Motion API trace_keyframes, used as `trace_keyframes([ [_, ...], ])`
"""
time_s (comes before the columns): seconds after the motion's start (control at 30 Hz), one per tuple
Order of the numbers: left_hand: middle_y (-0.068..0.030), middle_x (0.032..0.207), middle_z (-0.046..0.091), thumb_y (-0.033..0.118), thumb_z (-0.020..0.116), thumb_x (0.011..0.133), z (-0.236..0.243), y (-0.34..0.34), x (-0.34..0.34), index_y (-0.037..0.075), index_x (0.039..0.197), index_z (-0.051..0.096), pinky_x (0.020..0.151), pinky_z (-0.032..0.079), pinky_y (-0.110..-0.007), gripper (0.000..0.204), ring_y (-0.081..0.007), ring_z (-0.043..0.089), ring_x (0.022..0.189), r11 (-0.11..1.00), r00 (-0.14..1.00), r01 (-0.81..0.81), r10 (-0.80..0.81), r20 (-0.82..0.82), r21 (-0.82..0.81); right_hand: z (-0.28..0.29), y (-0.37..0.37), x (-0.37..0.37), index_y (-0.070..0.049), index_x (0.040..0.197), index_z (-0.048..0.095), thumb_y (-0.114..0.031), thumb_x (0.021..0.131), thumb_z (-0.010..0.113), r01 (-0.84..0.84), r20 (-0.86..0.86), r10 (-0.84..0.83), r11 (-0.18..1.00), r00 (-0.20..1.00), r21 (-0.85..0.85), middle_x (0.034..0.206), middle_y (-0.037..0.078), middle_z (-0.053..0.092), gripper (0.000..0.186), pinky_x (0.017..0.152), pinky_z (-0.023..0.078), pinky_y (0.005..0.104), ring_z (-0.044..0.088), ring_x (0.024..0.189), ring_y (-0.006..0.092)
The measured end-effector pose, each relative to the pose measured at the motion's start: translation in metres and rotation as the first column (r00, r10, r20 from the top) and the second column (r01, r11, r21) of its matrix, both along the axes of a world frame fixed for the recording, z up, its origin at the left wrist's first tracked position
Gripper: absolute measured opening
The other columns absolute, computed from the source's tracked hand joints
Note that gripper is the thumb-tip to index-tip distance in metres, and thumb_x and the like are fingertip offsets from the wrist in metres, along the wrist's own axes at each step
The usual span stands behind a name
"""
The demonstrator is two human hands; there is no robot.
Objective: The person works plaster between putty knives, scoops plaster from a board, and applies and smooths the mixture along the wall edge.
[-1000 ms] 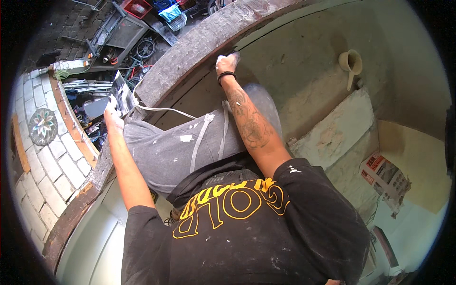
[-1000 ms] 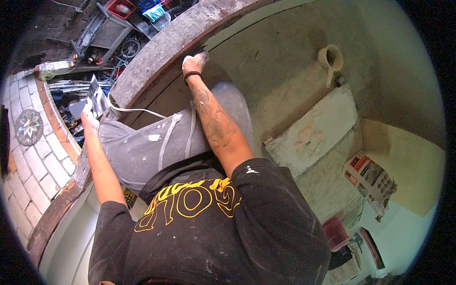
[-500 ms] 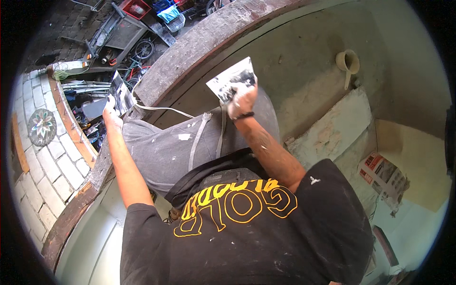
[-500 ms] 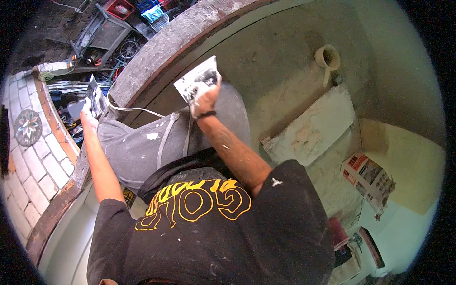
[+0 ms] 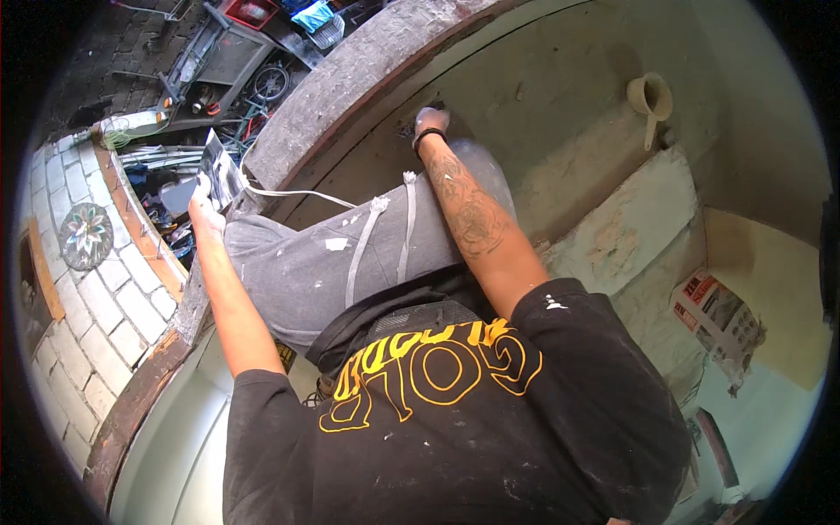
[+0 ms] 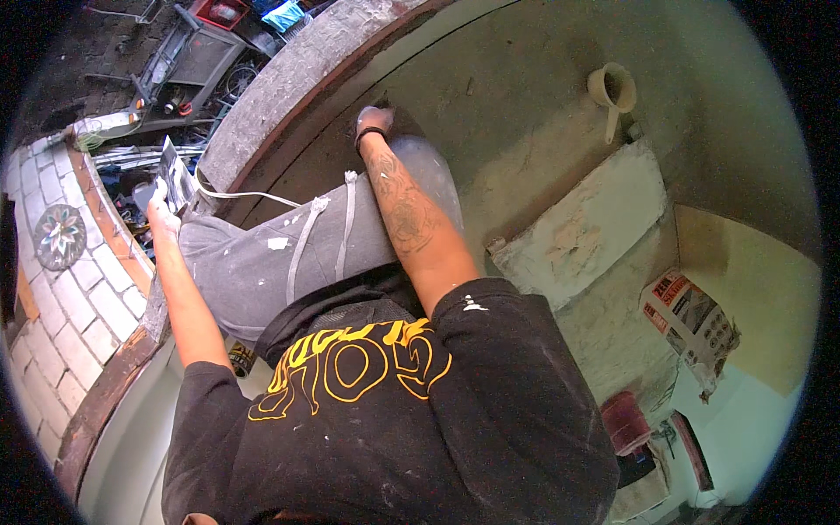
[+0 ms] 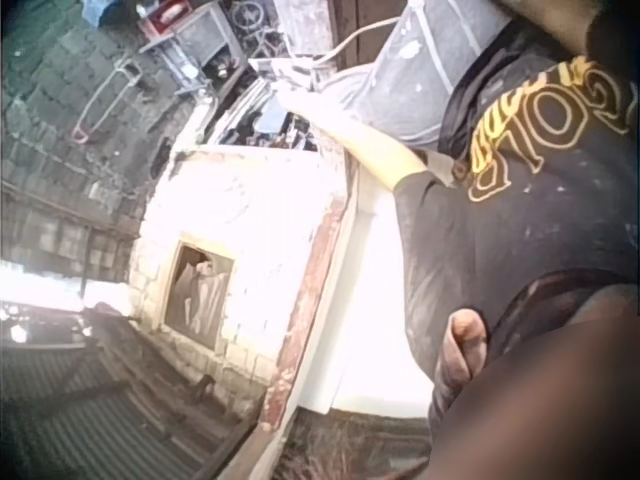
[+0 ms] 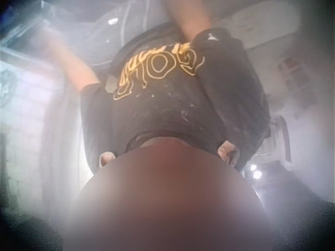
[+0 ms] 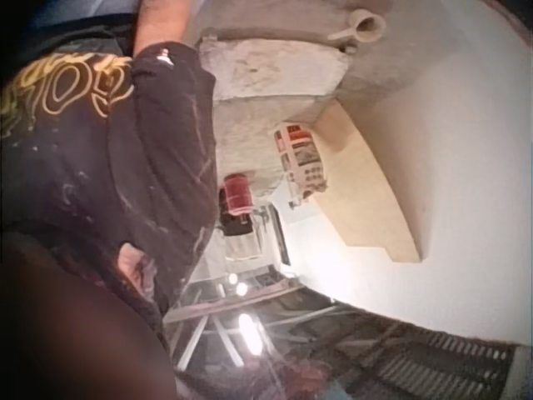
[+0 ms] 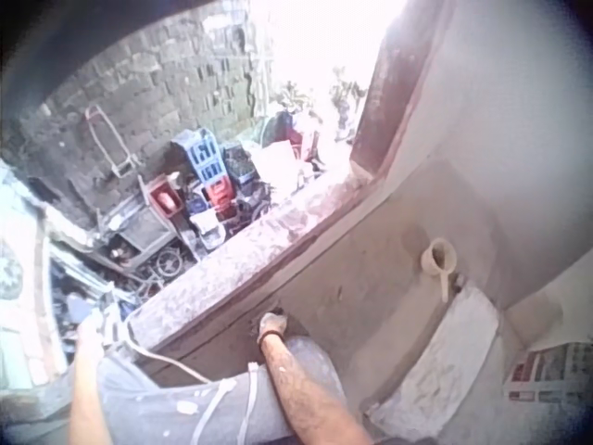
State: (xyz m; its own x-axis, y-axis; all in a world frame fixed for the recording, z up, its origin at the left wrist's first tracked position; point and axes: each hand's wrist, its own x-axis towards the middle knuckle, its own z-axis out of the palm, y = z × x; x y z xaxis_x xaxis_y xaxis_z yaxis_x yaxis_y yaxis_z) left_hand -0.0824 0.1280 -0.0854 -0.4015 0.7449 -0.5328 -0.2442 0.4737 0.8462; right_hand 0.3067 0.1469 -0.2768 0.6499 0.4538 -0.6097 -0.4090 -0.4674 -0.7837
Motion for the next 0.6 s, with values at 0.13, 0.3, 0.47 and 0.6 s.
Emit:
trace_keyframes([
  [0.13,-0.0048,0.094,0.059,0.019,0.052,0.084,0.002,-0.001,0.002,0.000,0.097,0.058,0.077,0.043,-0.028,0.024,-0.0145,0.057,0.083,1.000,1.000,-0.023,0.023,0.019,0.002,0.006,0.004,-0.003,0.005,0.106,0.049,-0.006,0.076,0.045,0.036,-0.035,-0.040,0.995,0.999,-0.098,0.104,0.021,0.056,0.032,0.080,0.040,0.0353,0.054,0.093,0.0335],
  [0.3,-0.0049,0.095,0.059,0.017,0.053,0.084,0.001,0.001,0.003,0.001,0.098,0.057,0.078,0.043,-0.027,0.022,-0.0146,0.057,0.085,0.999,0.998,-0.032,0.031,0.058,0.019,0.010,0.007,0.001,0.008,0.105,0.049,-0.004,0.075,0.042,-0.059,0.034,0.062,0.995,0.997,-0.081,0.105,0.023,0.055,0.033,0.082,0.040,0.0366,0.053,0.095,0.0355],
  [0.47,-0.0047,0.096,0.059,0.016,0.053,0.084,0.002,0.000,0.004,0.001,0.099,0.057,0.079,0.043,-0.027,0.022,-0.0144,0.056,0.087,0.998,0.999,-0.048,0.046,0.028,0.042,-0.016,0.019,0.008,0.008,0.104,0.049,-0.006,0.076,0.042,0.025,0.050,-0.021,0.997,0.999,-0.078,0.104,0.023,0.055,0.032,0.080,0.041,0.0378,0.053,0.094,0.0355],
  [0.6,-0.0054,0.098,0.058,0.017,0.052,0.084,0.008,-0.001,0.010,0.000,0.101,0.055,0.080,0.043,-0.028,0.024,-0.0148,0.056,0.088,0.998,0.998,-0.046,0.044,0.048,0.037,0.000,0.017,0.025,0.006,0.093,0.054,-0.011,0.078,0.043,0.042,-0.007,-0.044,0.989,0.999,-0.144,0.093,0.019,0.060,0.025,0.073,0.043,0.0362,0.057,0.082,0.0297],
])
